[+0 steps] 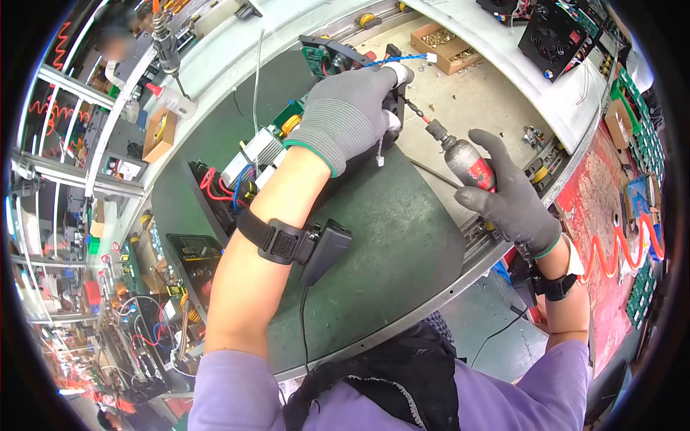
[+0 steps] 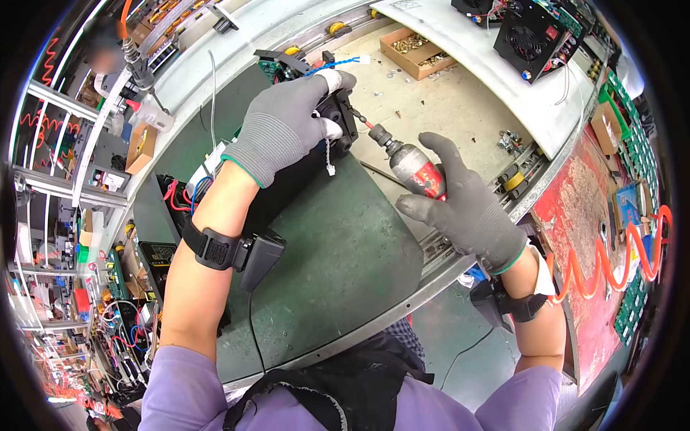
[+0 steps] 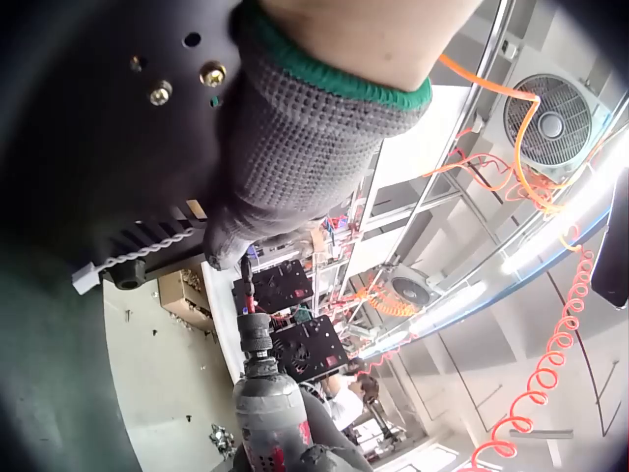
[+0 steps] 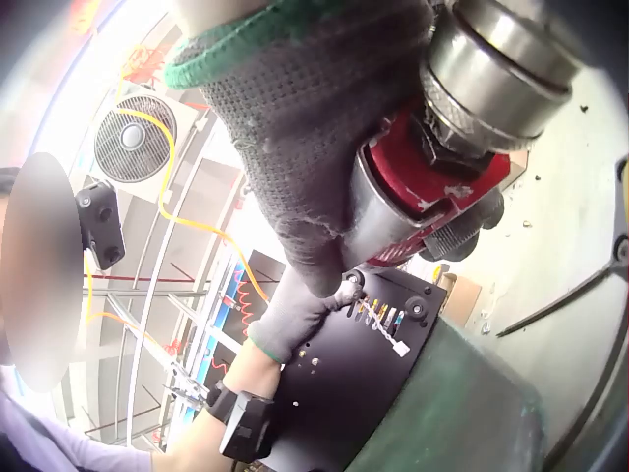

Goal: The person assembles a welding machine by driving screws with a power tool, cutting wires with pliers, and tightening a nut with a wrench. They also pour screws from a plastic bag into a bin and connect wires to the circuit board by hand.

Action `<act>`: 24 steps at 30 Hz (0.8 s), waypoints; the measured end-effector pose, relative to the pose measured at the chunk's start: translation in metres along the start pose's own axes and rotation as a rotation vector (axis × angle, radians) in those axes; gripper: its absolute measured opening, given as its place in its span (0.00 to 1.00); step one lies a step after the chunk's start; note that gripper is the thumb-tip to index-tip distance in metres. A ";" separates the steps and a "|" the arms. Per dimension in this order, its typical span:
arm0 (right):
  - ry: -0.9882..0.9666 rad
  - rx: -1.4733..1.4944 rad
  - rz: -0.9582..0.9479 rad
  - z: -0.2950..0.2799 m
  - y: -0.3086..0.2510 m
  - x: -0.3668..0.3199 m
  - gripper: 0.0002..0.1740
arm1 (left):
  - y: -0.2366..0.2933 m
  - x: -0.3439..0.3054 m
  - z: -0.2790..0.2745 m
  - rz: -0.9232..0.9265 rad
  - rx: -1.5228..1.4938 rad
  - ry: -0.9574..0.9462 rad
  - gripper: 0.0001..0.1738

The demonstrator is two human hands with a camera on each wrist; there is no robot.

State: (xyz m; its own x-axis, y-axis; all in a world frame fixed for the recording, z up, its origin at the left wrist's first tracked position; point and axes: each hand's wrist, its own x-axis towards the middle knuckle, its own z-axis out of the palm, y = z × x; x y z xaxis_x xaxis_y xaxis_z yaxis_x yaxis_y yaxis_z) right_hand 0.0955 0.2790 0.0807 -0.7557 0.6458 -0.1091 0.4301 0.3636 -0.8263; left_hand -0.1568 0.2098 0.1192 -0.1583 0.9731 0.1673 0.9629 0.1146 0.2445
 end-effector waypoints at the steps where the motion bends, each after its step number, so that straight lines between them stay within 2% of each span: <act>1: -0.007 -0.004 -0.001 -0.002 -0.001 0.000 0.45 | -0.001 -0.001 0.001 -0.007 -0.003 0.002 0.30; 3: -0.017 -0.054 0.008 -0.007 -0.005 0.001 0.46 | -0.002 -0.001 0.003 0.015 -0.024 0.050 0.29; 7: -0.026 -0.172 0.020 -0.012 -0.014 0.001 0.47 | 0.000 0.001 0.000 -0.006 0.021 0.018 0.27; 14: 0.001 -0.130 0.004 -0.013 -0.013 0.003 0.49 | -0.004 0.004 0.005 -0.012 -0.009 0.018 0.26; 19: 0.006 -0.378 -0.028 -0.011 -0.022 0.006 0.48 | -0.006 0.005 0.007 0.038 0.014 0.054 0.26; 24: 0.046 -0.432 0.001 -0.007 -0.026 0.007 0.46 | -0.004 0.007 0.006 0.007 0.018 -0.012 0.26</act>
State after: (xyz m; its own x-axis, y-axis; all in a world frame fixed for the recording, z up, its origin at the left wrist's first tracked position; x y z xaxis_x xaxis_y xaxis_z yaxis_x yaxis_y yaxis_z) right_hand 0.0822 0.2784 0.1053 -0.7369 0.6716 -0.0771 0.6051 0.6045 -0.5180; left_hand -0.1608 0.2171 0.1140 -0.1494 0.9761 0.1576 0.9676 0.1115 0.2265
